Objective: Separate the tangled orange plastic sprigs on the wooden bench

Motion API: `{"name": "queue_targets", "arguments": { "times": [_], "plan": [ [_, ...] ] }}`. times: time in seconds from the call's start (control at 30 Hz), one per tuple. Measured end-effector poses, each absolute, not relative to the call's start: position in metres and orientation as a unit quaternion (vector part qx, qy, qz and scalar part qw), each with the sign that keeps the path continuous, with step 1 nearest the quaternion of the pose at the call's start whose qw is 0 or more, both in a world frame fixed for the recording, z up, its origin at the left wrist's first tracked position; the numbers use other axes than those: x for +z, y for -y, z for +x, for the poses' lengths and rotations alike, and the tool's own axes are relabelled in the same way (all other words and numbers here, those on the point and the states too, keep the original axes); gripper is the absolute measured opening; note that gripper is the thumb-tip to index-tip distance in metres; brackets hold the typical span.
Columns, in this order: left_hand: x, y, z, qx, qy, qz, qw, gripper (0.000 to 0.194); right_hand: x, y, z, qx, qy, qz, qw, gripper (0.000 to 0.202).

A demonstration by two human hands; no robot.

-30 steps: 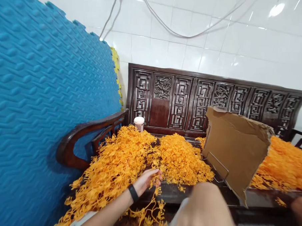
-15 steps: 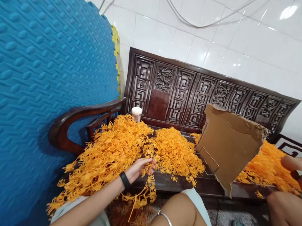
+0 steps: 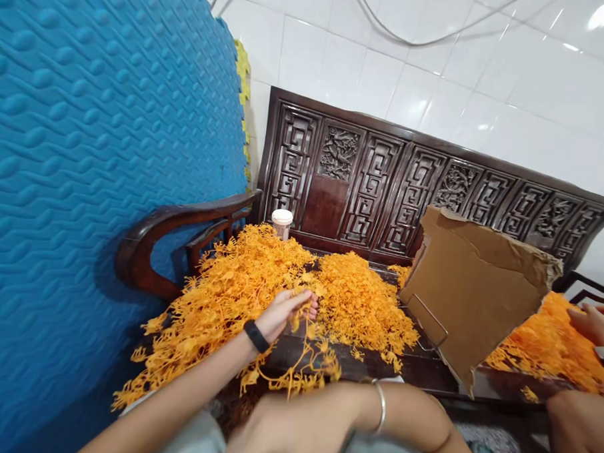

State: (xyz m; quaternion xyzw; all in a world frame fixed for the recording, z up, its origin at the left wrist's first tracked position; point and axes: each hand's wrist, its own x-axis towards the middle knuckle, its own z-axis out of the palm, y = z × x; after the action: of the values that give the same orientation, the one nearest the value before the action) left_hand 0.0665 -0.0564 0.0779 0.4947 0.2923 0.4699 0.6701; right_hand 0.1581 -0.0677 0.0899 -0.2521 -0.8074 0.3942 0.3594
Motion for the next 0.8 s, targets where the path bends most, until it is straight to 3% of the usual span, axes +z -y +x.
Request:
{"name": "queue_targets", "arguments": {
  "times": [0.17,0.23,0.4,0.8],
  "plan": [
    [0.08,0.04,0.066,0.52,-0.334,0.532,0.578,0.025,0.122,0.056,0.197,0.28,0.762,-0.323,0.487,0.019],
    [0.075,0.039,0.066,0.503,-0.343,0.569,0.553,0.027,0.121,0.034,0.213,0.301,0.749,-0.351,0.475,0.027],
    [0.06,0.033,0.064,0.472,-0.372,0.609,0.518,0.029,0.093,0.001,0.231,0.423,0.77,-0.338,0.338,0.027],
    [0.055,0.017,0.064,0.423,-0.388,0.651,0.497,0.03,0.069,-0.011,0.221,0.464,0.641,-0.38,0.479,0.013]
  ]
}}
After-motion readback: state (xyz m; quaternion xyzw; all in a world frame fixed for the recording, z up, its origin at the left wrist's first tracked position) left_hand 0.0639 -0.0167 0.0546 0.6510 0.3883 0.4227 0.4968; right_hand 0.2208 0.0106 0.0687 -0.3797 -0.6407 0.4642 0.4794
